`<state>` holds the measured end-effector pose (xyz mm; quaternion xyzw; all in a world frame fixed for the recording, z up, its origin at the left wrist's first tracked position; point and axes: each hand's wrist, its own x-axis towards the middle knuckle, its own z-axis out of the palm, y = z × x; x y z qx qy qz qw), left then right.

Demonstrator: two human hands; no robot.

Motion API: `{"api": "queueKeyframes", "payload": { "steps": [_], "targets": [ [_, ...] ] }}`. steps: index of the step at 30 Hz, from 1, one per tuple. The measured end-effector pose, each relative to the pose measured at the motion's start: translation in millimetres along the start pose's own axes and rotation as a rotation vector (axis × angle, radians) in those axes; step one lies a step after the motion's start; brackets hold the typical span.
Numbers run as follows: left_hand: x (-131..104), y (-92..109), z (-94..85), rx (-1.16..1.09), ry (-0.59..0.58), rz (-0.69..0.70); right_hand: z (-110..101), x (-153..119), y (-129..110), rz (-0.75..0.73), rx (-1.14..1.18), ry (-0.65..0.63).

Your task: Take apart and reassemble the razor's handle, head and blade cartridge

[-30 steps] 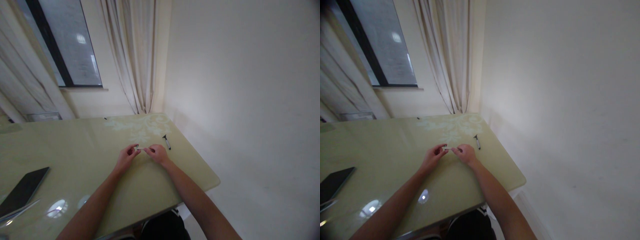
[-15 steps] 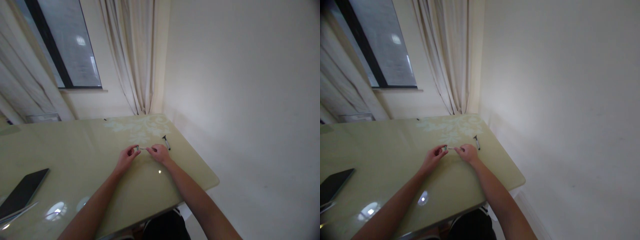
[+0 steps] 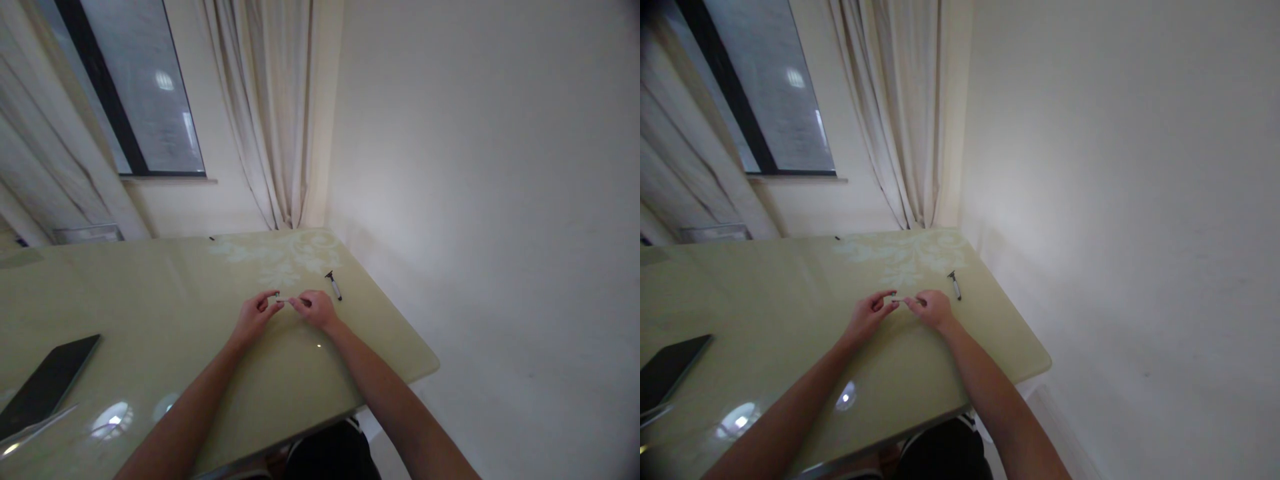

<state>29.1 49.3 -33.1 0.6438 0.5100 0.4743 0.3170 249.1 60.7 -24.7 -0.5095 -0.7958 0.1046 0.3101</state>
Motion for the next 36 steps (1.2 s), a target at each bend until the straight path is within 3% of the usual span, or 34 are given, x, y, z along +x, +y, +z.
{"api": "queueKeyframes", "payload": {
  "steps": [9, 15, 20, 24, 29, 32, 36],
  "targets": [
    [-1.8, 1.5, -1.4, 0.034, -0.014, 0.010, 3.7, 1.5, -1.2, 0.024, -0.032, 0.077],
    [2.1, 0.7, 0.7, 0.137, -0.073, 0.008, -9.6, 12.2, 20.2, 0.091, 0.105, 0.309],
    [18.3, 3.9, 16.7, 0.335, -0.162, -0.051, -25.8, 24.3, 44.4, 0.179, 0.225, 0.619],
    [40.9, 13.4, 49.2, 0.491, -0.183, -0.099, -38.0, 21.9, 66.4, 0.405, 0.071, 0.509],
    [65.2, 25.8, 94.1, 0.589, -0.181, -0.134, -49.7, 8.0, 89.0, 0.563, -0.072, 0.382],
    [67.9, 28.3, 106.1, 0.627, -0.170, -0.130, -50.9, 3.4, 91.5, 0.614, -0.141, 0.300],
    [62.7, 26.5, 106.0, 0.668, -0.177, -0.061, -50.6, 3.1, 85.8, 0.639, -0.198, 0.253]
  ]
}}
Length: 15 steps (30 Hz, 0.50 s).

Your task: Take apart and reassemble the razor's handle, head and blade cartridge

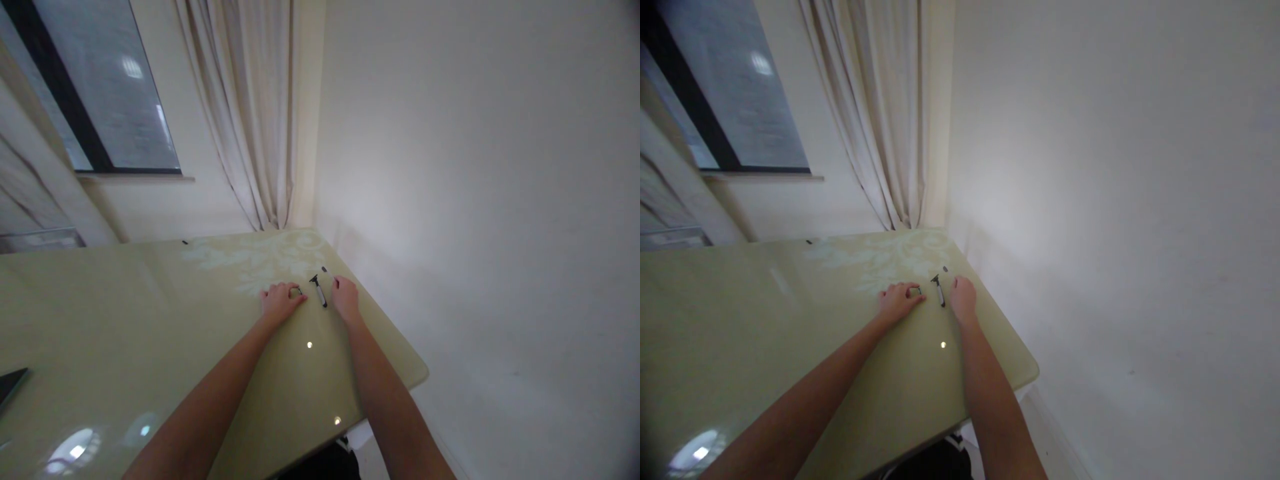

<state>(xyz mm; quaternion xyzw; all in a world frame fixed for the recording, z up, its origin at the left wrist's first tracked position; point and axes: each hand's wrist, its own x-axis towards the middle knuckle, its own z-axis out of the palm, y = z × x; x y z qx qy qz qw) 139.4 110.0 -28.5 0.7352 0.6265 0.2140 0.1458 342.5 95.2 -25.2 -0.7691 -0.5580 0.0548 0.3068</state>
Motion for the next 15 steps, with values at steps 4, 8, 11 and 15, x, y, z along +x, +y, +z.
{"api": "queueKeyframes", "payload": {
  "steps": [4, 8, 11, 15],
  "targets": [
    [-2.9, -4.9, 0.6, 0.018, -0.003, 0.072, -2.8, -1.4, -1.2, 0.055, -0.043, 0.034],
    [-3.5, -9.4, 1.5, 0.006, -0.015, 0.130, -3.4, -2.3, 4.6, 0.077, -0.068, 0.075],
    [-5.1, -12.3, 1.3, -0.004, -0.011, 0.139, -0.9, -3.3, 9.0, 0.042, -0.070, 0.083],
    [-6.6, -13.1, 0.4, -0.002, -0.013, 0.149, 4.5, -3.7, 12.0, -0.014, -0.068, 0.085]
  ]
}}
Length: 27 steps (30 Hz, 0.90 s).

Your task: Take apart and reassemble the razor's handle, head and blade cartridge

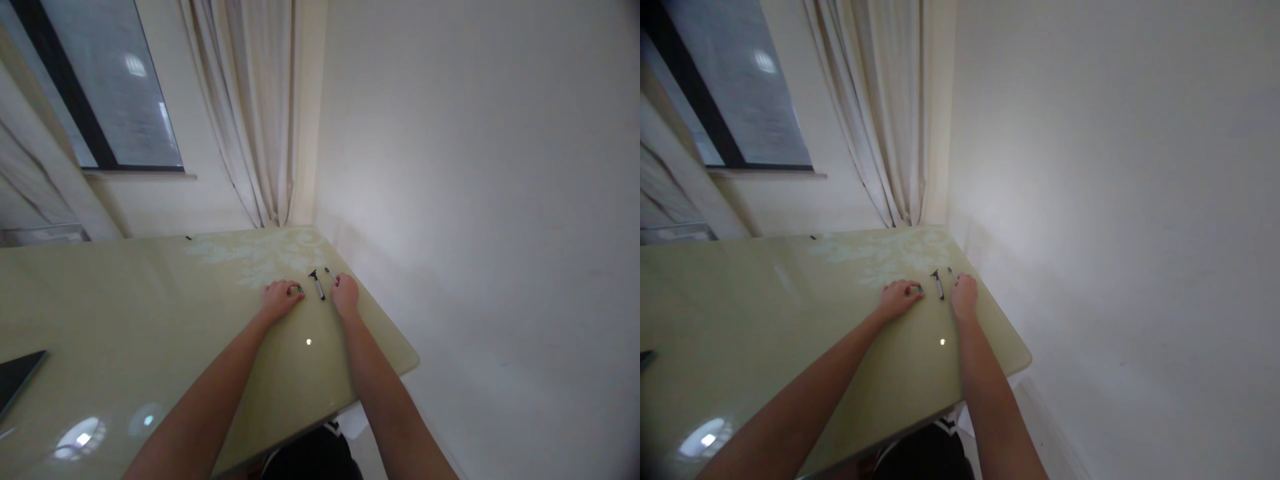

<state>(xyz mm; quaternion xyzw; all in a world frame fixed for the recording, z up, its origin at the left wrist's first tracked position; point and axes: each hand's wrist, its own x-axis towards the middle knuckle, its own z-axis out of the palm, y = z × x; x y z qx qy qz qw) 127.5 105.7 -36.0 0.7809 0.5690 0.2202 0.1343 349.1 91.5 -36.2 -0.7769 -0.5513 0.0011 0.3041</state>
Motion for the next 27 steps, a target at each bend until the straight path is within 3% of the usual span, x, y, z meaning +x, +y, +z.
{"api": "queueKeyframes", "payload": {
  "steps": [17, 27],
  "targets": [
    [0.8, -2.4, 3.0, 0.030, -0.009, 0.016, 11.7, 2.4, 4.6, -0.033, 0.040, 0.055],
    [3.0, -7.1, 4.1, -0.223, 0.086, -0.041, 0.5, -2.7, -3.9, -0.104, 0.158, 0.185]
  ]
}}
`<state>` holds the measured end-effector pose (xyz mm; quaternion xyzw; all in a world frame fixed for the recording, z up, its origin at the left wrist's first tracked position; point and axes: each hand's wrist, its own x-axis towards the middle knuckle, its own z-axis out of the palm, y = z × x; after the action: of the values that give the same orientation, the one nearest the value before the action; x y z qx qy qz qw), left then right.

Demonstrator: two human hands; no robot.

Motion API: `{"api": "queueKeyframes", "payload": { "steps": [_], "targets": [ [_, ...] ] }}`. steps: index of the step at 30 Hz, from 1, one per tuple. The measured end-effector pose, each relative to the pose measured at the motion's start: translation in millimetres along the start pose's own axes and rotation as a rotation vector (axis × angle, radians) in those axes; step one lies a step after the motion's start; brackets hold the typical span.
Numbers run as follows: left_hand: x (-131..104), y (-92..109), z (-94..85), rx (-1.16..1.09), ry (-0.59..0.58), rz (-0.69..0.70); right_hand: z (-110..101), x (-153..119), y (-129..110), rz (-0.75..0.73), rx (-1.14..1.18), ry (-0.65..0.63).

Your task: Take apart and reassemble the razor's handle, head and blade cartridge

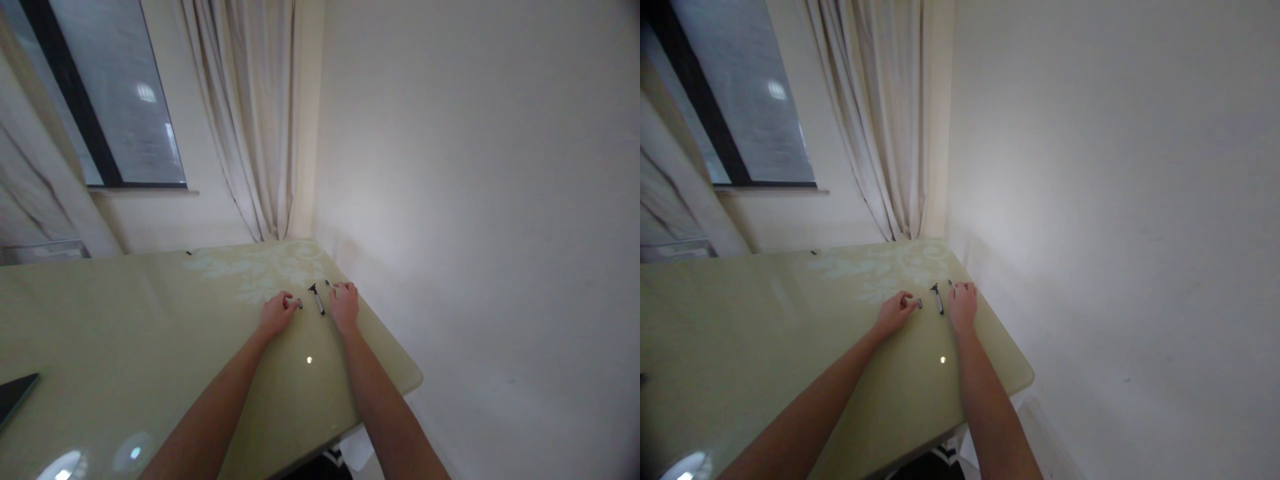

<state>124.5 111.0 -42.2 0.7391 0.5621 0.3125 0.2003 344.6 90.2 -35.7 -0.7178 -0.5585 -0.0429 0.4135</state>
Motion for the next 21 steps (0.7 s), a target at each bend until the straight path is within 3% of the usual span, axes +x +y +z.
{"api": "queueKeyframes", "payload": {
  "steps": [4, 7, 14, 17, 21],
  "targets": [
    [-12.5, -4.9, -9.8, -0.173, 0.017, 0.029, -2.8, -3.0, -18.0, -0.113, 0.081, 0.016],
    [-32.9, -6.4, -17.6, -0.288, -0.011, 0.088, -0.7, -13.9, -37.4, -0.313, 0.196, -0.013],
    [-72.2, -14.7, -35.2, -0.423, 0.023, 0.112, 3.5, -53.3, -83.1, -0.814, 0.282, -0.284],
    [-79.8, -19.6, -39.7, -0.444, 0.060, 0.082, 3.5, -62.9, -91.6, -0.902, 0.242, -0.334],
    [-84.5, -19.7, -39.8, -0.420, 0.093, 0.049, 5.5, -67.3, -94.2, -0.914, 0.190, -0.333]
  ]
}}
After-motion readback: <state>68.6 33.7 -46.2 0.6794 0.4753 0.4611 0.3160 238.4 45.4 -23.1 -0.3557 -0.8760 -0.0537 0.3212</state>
